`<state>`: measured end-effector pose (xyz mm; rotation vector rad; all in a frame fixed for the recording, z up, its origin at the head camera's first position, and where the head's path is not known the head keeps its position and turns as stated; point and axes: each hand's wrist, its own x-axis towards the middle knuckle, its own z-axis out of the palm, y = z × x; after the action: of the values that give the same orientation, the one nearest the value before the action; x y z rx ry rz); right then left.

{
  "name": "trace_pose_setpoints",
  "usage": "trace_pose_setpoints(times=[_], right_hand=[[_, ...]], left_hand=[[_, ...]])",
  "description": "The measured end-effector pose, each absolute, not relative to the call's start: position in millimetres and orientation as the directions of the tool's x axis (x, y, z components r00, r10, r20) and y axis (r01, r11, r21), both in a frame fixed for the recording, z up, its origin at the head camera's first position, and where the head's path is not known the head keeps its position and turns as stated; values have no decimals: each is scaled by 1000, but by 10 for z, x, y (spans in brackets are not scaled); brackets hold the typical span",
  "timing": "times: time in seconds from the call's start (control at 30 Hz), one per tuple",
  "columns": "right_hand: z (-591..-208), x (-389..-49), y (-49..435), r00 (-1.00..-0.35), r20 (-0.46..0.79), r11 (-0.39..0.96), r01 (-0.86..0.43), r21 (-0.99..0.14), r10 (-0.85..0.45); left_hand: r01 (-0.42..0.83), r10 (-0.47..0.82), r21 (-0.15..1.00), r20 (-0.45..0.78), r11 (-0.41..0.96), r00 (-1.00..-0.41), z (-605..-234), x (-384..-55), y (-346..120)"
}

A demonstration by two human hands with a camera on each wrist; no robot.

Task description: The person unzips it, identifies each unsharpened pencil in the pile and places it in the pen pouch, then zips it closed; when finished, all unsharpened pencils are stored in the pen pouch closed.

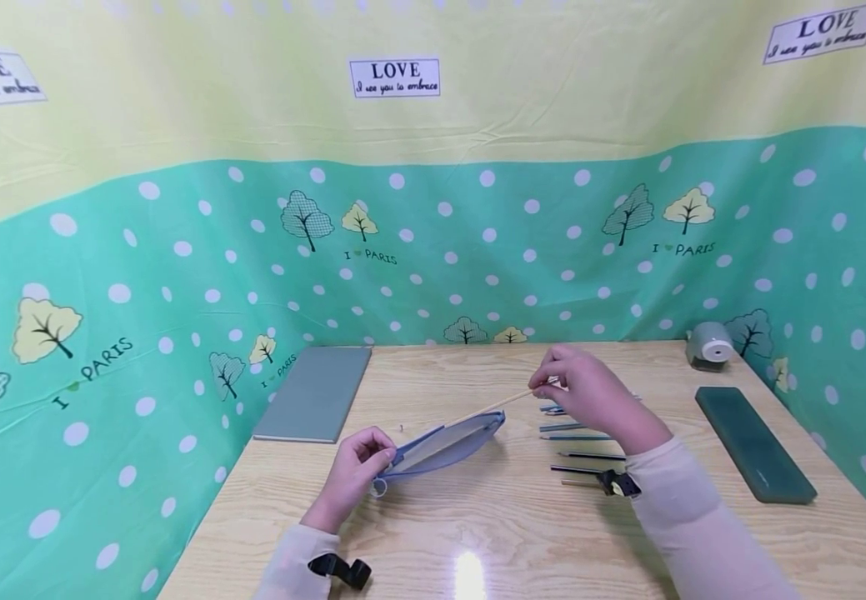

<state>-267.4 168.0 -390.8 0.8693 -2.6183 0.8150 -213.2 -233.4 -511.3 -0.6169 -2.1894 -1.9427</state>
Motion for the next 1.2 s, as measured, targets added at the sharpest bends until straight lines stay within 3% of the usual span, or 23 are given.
trace_pose_setpoints(times=[1.2], right_hand=[[-4216,-2547,1113,-664,387,591,-747,-304,-640]], left_hand=[[358,182,930,338,86,-923,-5083,-2086,-2271]])
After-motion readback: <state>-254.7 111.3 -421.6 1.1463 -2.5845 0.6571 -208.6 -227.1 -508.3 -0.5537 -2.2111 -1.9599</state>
